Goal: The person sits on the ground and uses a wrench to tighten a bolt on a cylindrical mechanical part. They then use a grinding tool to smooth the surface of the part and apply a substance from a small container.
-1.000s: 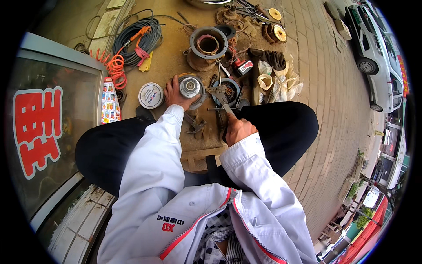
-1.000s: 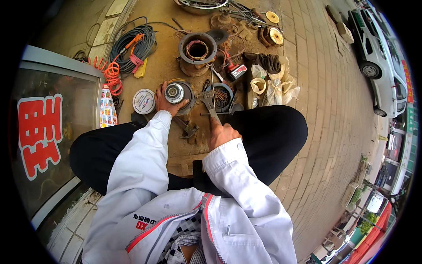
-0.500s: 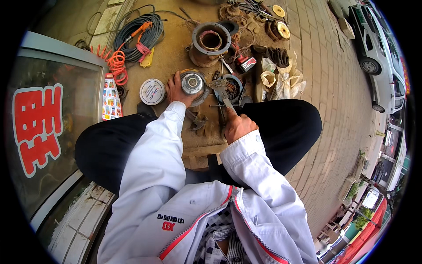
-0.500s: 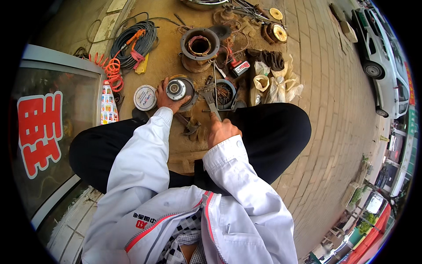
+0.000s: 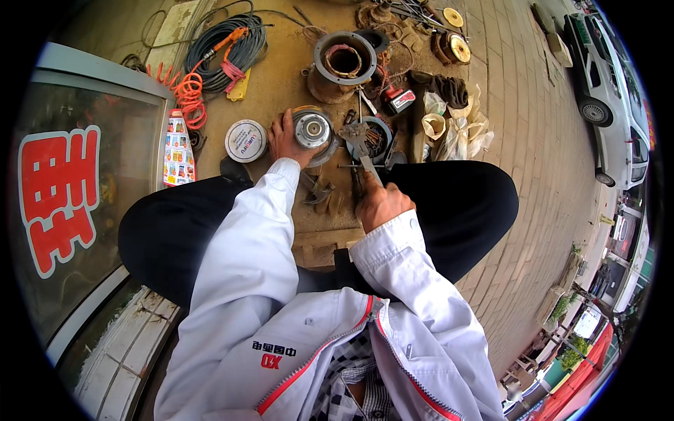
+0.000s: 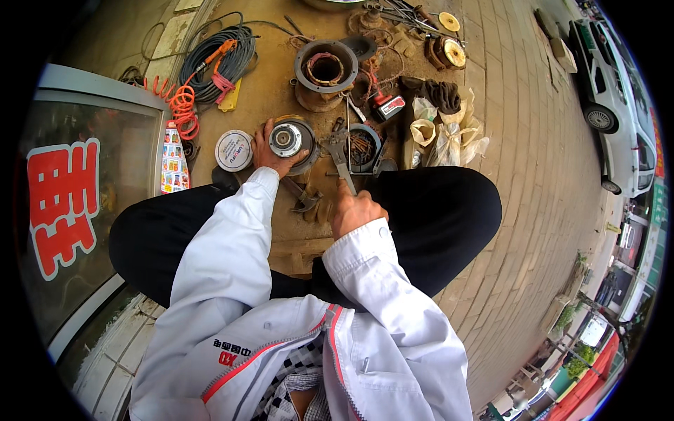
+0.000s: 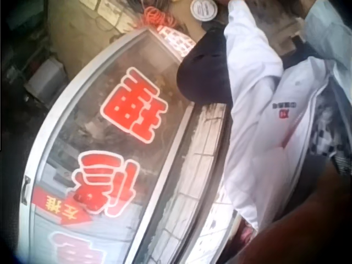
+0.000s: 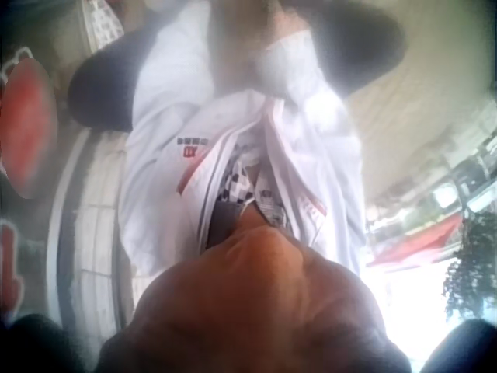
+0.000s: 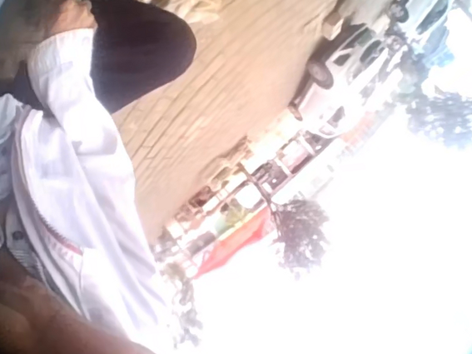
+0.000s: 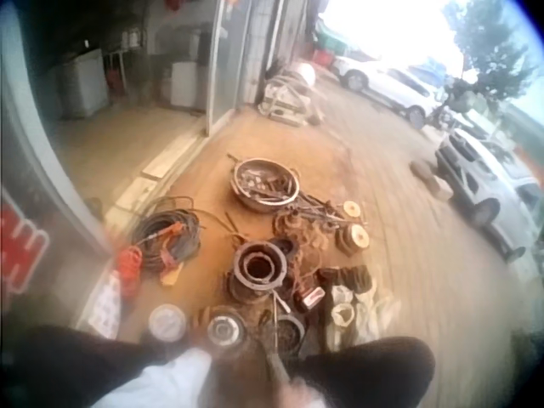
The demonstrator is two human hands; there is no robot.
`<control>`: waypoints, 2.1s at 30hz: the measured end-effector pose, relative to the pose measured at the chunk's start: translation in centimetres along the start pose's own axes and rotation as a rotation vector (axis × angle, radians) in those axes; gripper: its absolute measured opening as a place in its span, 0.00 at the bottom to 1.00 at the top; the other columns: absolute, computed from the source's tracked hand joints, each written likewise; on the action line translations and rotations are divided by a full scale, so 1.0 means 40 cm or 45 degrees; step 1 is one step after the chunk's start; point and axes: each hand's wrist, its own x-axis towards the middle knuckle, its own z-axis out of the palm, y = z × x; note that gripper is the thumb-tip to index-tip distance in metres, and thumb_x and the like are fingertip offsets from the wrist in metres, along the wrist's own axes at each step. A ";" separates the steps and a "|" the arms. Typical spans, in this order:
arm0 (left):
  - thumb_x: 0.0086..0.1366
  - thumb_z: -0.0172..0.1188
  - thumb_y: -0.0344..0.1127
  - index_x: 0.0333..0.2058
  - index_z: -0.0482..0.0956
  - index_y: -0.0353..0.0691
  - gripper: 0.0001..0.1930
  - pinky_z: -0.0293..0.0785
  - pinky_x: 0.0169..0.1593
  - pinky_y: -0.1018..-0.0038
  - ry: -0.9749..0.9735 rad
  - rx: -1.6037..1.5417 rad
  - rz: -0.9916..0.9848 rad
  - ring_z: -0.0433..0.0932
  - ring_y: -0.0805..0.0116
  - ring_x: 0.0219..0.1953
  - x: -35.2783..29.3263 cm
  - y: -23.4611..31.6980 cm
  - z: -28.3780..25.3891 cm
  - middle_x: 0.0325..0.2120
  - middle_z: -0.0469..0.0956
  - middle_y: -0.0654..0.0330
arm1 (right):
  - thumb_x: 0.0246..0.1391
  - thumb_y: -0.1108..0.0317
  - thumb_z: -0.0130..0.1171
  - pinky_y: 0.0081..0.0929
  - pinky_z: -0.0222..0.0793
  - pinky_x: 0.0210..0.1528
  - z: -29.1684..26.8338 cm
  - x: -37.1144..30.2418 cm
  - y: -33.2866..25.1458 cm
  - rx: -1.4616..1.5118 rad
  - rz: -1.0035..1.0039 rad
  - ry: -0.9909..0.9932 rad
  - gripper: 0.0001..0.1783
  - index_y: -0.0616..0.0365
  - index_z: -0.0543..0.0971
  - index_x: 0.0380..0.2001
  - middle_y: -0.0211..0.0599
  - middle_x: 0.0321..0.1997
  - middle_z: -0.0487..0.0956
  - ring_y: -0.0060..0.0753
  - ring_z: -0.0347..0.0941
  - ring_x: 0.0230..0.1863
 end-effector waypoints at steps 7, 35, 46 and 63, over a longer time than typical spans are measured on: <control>0.37 0.81 0.58 0.70 0.51 0.47 0.64 0.52 0.70 0.53 0.020 -0.010 0.002 0.58 0.43 0.66 -0.004 -0.006 0.001 0.64 0.59 0.46 | 0.55 0.70 0.54 0.46 0.80 0.34 -0.012 -0.029 0.016 0.026 0.010 -0.038 0.23 0.52 0.79 0.55 0.54 0.32 0.81 0.54 0.82 0.30; 0.34 0.82 0.57 0.71 0.49 0.52 0.68 0.55 0.69 0.51 -0.153 -0.002 0.104 0.57 0.38 0.66 0.044 -0.017 -0.034 0.66 0.57 0.44 | 0.53 0.69 0.57 0.49 0.80 0.36 -0.016 -0.022 0.021 0.075 0.020 -0.067 0.27 0.48 0.77 0.58 0.54 0.34 0.81 0.56 0.83 0.31; 0.35 0.80 0.63 0.72 0.48 0.49 0.69 0.53 0.70 0.53 -0.175 0.065 0.126 0.56 0.41 0.67 0.037 -0.028 -0.023 0.65 0.57 0.46 | 0.54 0.69 0.55 0.44 0.79 0.31 -0.013 0.003 -0.008 -0.020 -0.004 -0.012 0.24 0.52 0.78 0.56 0.52 0.32 0.81 0.52 0.82 0.29; 0.33 0.80 0.63 0.70 0.52 0.48 0.67 0.54 0.69 0.53 -0.112 0.025 0.183 0.58 0.42 0.65 0.039 -0.033 -0.026 0.63 0.60 0.47 | 0.55 0.70 0.55 0.46 0.80 0.35 -0.025 0.001 0.000 0.039 0.002 -0.057 0.24 0.51 0.78 0.57 0.54 0.32 0.81 0.53 0.82 0.31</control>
